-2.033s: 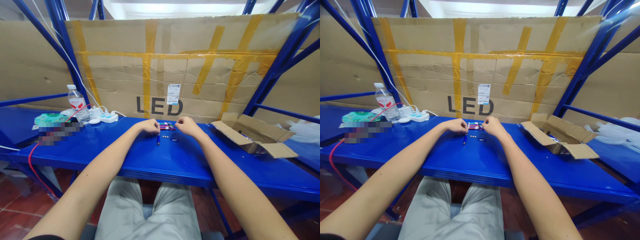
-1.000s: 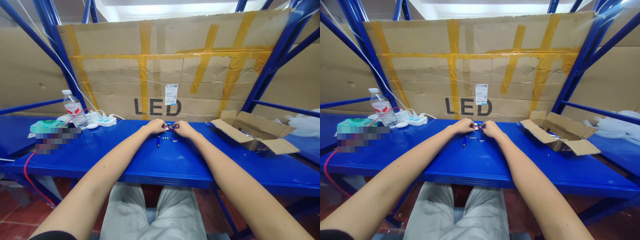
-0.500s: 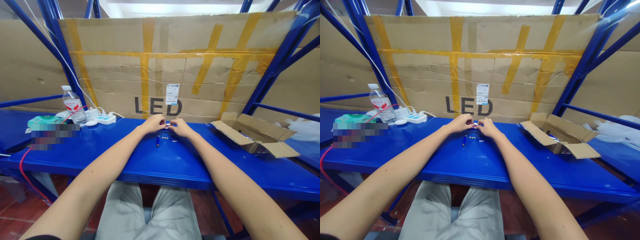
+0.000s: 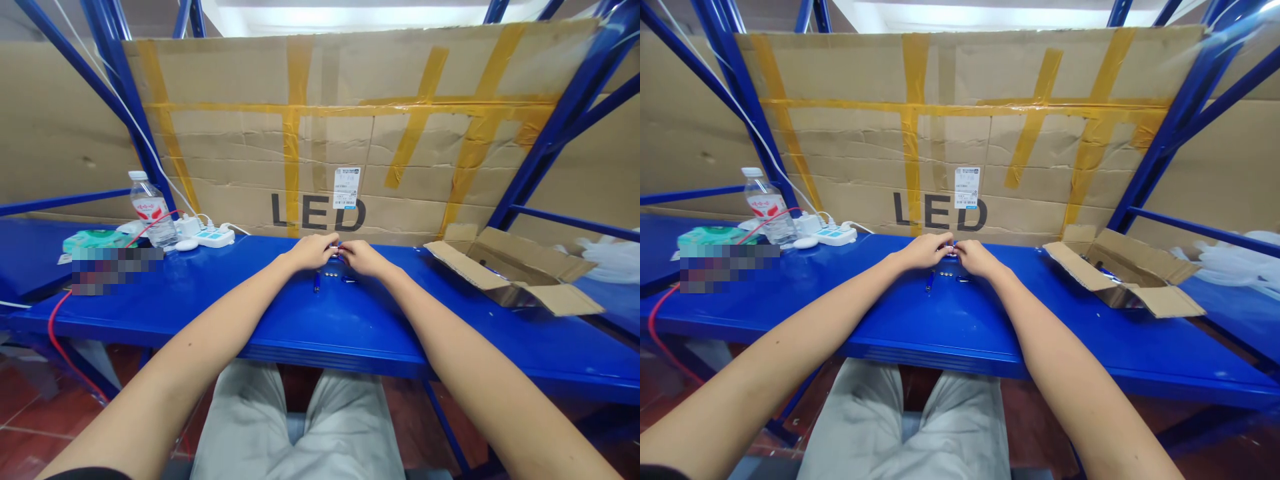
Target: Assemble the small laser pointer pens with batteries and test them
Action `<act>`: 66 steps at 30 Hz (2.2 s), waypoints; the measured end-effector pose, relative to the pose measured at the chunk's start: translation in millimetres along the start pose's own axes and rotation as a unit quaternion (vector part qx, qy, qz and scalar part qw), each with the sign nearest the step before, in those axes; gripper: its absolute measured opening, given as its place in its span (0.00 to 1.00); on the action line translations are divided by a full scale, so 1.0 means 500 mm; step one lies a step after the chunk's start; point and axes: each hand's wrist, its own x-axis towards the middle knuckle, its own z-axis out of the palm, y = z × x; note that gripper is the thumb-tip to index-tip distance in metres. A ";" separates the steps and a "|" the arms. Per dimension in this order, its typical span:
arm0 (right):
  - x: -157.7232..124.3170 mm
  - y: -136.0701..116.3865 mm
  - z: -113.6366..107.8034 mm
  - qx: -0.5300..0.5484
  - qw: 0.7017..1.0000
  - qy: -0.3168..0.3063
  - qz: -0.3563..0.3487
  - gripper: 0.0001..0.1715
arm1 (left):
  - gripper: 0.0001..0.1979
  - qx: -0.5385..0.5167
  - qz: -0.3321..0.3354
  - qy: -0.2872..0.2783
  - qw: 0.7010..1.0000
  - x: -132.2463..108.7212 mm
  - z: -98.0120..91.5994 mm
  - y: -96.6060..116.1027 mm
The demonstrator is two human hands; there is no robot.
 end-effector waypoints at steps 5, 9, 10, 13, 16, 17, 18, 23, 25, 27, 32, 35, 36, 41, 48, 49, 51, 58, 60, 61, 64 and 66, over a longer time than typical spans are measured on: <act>-0.001 0.004 0.020 -0.038 0.999 0.007 -0.021 0.16 | 0.09 -0.025 -0.009 -0.014 1.000 0.004 0.006 -0.010; 0.000 0.002 0.026 -0.060 0.998 0.008 -0.013 0.16 | 0.09 -0.079 -0.028 -0.027 0.996 0.009 0.015 -0.021; 0.000 0.001 0.026 -0.068 0.998 0.010 -0.012 0.16 | 0.09 -0.093 -0.031 -0.028 0.995 0.011 0.017 -0.024; -0.001 -0.002 0.024 -0.093 0.995 0.015 -0.017 0.16 | 0.10 -0.144 -0.038 -0.032 0.988 0.017 0.024 -0.034; -0.005 -0.009 0.020 -0.116 0.993 0.015 -0.022 0.16 | 0.12 -0.237 -0.070 -0.062 0.967 0.021 0.028 -0.041; -0.006 -0.012 0.018 -0.123 0.992 0.014 -0.024 0.15 | 0.12 -0.283 -0.097 -0.079 0.951 0.021 0.028 -0.043; -0.007 -0.015 0.016 -0.131 0.991 0.014 -0.024 0.15 | 0.12 -0.333 -0.128 -0.101 0.929 0.020 0.027 -0.044; -0.006 -0.027 0.008 -0.165 0.986 0.004 0.001 0.15 | 0.10 -0.453 -0.172 -0.134 0.864 0.014 0.015 -0.044; -0.004 -0.021 0.007 -0.162 0.987 0.000 0.017 0.16 | 0.10 -0.411 -0.151 -0.097 0.894 0.015 0.011 -0.044; -0.001 -0.008 0.005 -0.148 0.988 -0.006 0.034 0.16 | 0.11 -0.344 -0.127 -0.068 0.928 0.017 0.010 -0.045; -0.006 0.035 -0.004 -0.084 0.994 0.013 0.063 0.16 | 0.10 -0.160 -0.056 -0.074 0.983 0.020 0.012 -0.047; -0.013 0.044 -0.007 -0.056 0.996 0.015 0.063 0.16 | 0.08 -0.050 -0.036 -0.111 0.992 0.023 0.011 -0.037; -0.015 0.043 -0.007 -0.049 0.997 0.008 0.063 0.15 | 0.08 -0.026 -0.029 -0.124 0.992 0.024 0.010 -0.032; -0.019 0.027 0.004 -0.018 0.996 -0.028 0.077 0.14 | 0.08 0.049 -0.030 -0.160 0.985 0.029 0.002 -0.009; -0.012 0.029 0.026 0.054 0.991 -0.010 0.121 0.11 | 0.08 0.031 -0.055 -0.136 0.989 0.020 0.005 -0.028; -0.010 0.030 0.027 0.052 0.991 0.003 0.124 0.11 | 0.09 0.021 -0.059 -0.119 0.991 0.020 0.007 -0.031; -0.005 0.031 0.027 0.042 0.991 0.033 0.125 0.10 | 0.10 -0.005 -0.066 -0.088 0.994 0.021 0.009 -0.031; -0.007 0.026 0.017 0.063 0.992 0.036 0.103 0.06 | 0.05 -0.086 -0.062 -0.082 0.991 0.036 0.022 -0.011; -0.011 0.025 0.020 0.067 0.995 -0.001 0.076 0.05 | 0.06 -0.092 -0.063 -0.098 0.989 0.038 0.029 -0.010; -0.012 0.024 0.021 0.062 0.996 -0.018 0.064 0.06 | 0.06 -0.088 -0.065 -0.103 0.989 0.039 0.032 -0.011; -0.014 0.020 0.026 0.022 0.997 -0.042 0.053 0.08 | 0.06 -0.077 -0.063 -0.103 0.990 0.040 0.038 -0.018; -0.013 0.016 0.028 -0.003 0.997 -0.043 0.057 0.07 | 0.06 -0.077 -0.058 -0.101 0.990 0.040 0.040 -0.023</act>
